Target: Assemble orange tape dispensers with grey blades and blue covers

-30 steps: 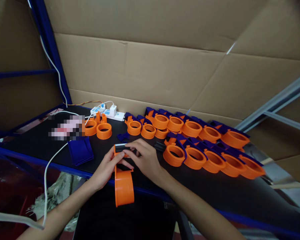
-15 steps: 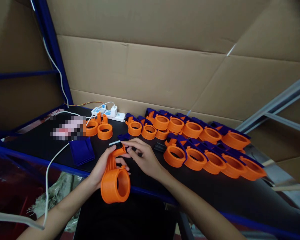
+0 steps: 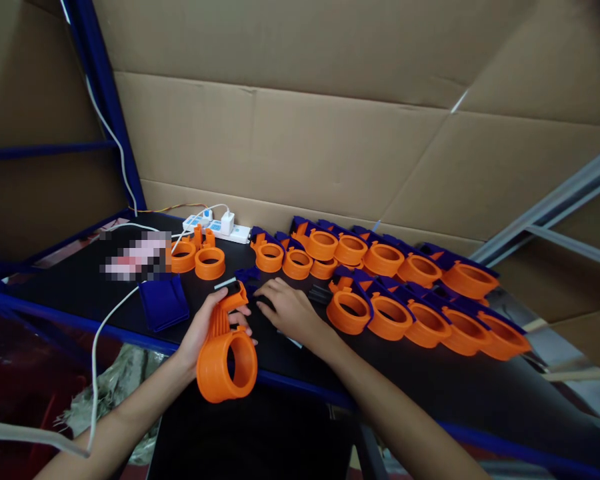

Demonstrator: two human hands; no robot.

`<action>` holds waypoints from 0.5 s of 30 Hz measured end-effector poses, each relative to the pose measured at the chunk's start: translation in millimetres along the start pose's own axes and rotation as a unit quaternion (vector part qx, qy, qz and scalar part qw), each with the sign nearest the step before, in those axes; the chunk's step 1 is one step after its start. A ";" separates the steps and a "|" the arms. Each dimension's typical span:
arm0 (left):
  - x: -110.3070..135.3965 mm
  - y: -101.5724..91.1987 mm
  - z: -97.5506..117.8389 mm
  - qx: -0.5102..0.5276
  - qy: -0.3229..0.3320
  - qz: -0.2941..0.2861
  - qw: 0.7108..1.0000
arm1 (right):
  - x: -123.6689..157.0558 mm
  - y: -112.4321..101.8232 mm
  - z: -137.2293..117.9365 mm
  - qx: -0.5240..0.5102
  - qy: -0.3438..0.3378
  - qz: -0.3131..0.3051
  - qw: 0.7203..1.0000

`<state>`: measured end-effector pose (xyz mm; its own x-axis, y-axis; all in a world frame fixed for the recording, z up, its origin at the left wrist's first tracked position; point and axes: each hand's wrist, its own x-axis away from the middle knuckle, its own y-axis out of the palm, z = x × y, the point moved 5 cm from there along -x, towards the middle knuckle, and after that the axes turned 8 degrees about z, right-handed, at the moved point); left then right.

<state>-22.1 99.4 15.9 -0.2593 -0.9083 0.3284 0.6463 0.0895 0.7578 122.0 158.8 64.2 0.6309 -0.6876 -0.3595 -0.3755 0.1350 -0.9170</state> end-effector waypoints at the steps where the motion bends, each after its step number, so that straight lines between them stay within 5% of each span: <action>1: -0.1 0.0 0.0 0.002 0.000 0.000 1.000 | 0.0 -0.9 0.2 -0.001 0.003 0.003 1.000; 15: 2.9 4.9 0.7 -0.038 0.006 -0.009 0.999 | -2.2 -0.6 4.9 -0.050 0.050 0.003 0.997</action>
<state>-20.1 97.5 21.0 -0.2630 -0.9140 0.3088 0.6946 0.0428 0.7181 124.1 163.8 64.7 0.5591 -0.7559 -0.3406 -0.4482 0.0701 -0.8912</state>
